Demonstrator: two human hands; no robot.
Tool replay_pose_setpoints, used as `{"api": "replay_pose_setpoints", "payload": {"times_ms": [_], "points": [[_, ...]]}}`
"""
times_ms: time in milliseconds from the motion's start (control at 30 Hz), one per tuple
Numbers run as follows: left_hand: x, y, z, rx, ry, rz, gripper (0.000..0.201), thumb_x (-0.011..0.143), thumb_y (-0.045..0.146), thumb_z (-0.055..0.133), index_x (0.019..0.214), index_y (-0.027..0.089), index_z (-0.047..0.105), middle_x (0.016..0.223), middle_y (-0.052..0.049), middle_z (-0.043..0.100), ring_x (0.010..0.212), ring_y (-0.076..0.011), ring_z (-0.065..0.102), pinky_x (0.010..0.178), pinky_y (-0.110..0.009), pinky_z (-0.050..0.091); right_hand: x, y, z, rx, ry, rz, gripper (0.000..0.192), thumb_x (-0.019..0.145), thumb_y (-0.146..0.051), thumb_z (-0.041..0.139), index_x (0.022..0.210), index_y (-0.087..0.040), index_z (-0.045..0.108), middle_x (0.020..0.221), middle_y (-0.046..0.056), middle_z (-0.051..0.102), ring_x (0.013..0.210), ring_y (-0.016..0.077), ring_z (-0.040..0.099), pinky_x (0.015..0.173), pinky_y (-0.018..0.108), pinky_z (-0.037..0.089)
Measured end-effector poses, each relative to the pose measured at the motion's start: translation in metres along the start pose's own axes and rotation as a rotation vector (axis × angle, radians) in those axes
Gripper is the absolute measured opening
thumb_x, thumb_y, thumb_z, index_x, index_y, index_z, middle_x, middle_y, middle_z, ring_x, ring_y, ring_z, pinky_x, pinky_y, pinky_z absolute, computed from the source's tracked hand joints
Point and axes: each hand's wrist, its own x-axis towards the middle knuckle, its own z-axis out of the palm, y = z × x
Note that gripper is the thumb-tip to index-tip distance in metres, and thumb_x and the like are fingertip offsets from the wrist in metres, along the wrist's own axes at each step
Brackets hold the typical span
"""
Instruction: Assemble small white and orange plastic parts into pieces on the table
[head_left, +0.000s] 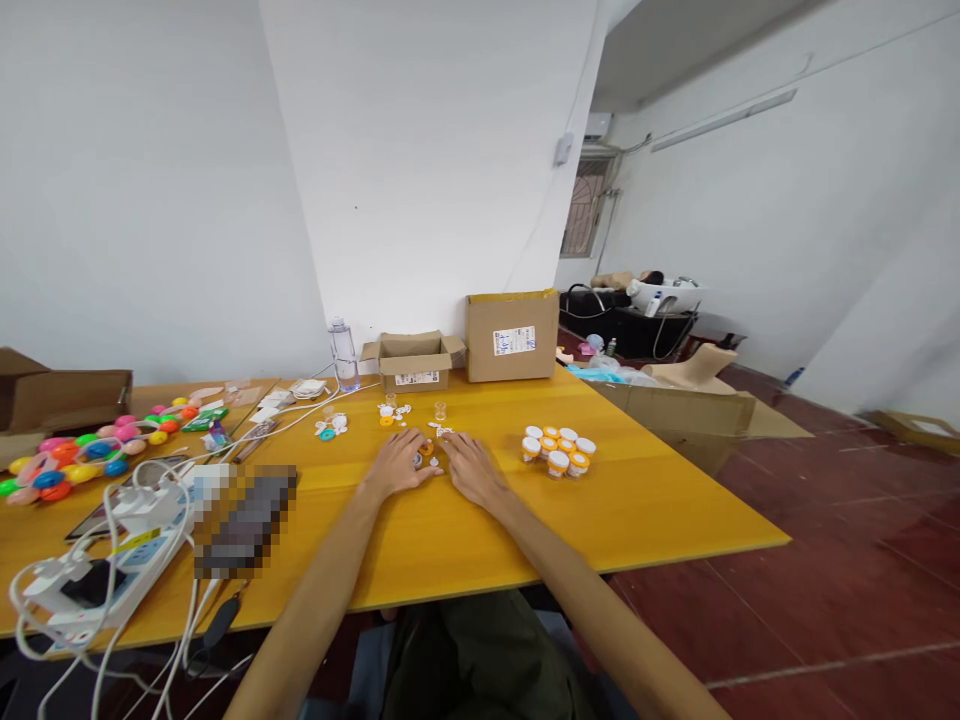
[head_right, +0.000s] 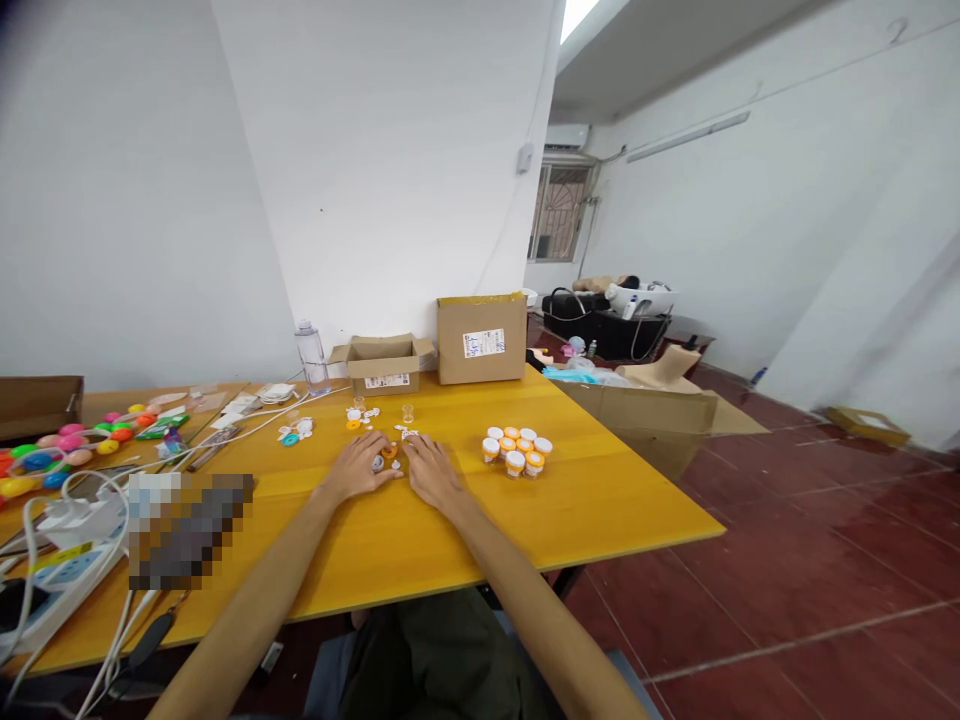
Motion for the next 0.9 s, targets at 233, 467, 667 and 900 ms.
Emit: {"api": "replay_pose_setpoints", "payload": {"times_ms": [233,467,667,900], "points": [[-0.004,-0.009,-0.005,0.04,-0.015,-0.018,0.029,0.083,0.05,0.066,0.096,0.024,0.064,0.098,-0.007,0.068,0.102,-0.0261,0.062,0.093,-0.038,0.047,0.007,0.003,0.003,0.026,-0.032,-0.118,0.049,0.09,-0.009,0.042,0.138,-0.019,0.05,0.141,0.011,0.056,0.129,0.0212,0.047,0.101,0.037,0.042],[-0.005,-0.01,-0.011,-0.056,-0.01,-0.02,0.028,0.083,0.049,0.065,0.094,0.023,0.066,0.097,-0.007,0.069,0.097,-0.0255,0.064,0.089,-0.037,0.049,0.011,0.009,0.01,0.046,-0.053,-0.159,0.046,0.091,-0.009,0.042,0.133,-0.022,0.055,0.139,0.009,0.058,0.128,0.0202,0.049,0.101,0.037,0.041],[-0.007,-0.014,-0.02,-0.132,-0.052,-0.052,0.021,0.087,0.037,0.055,0.098,0.023,0.067,0.099,-0.006,0.07,0.095,-0.0233,0.065,0.088,-0.035,0.05,0.004,0.011,0.014,0.04,0.002,-0.097,0.039,0.09,-0.009,0.044,0.124,-0.02,0.061,0.132,0.012,0.062,0.122,0.0218,0.053,0.099,0.037,0.044],[-0.006,-0.015,-0.02,-0.232,-0.056,-0.067,0.024,0.09,0.034,0.05,0.095,0.024,0.071,0.099,-0.006,0.072,0.097,-0.0218,0.065,0.09,-0.033,0.05,0.004,0.011,0.016,0.055,0.029,-0.068,0.038,0.091,-0.008,0.043,0.122,-0.02,0.062,0.127,0.012,0.063,0.117,0.0209,0.055,0.099,0.036,0.046]]}}
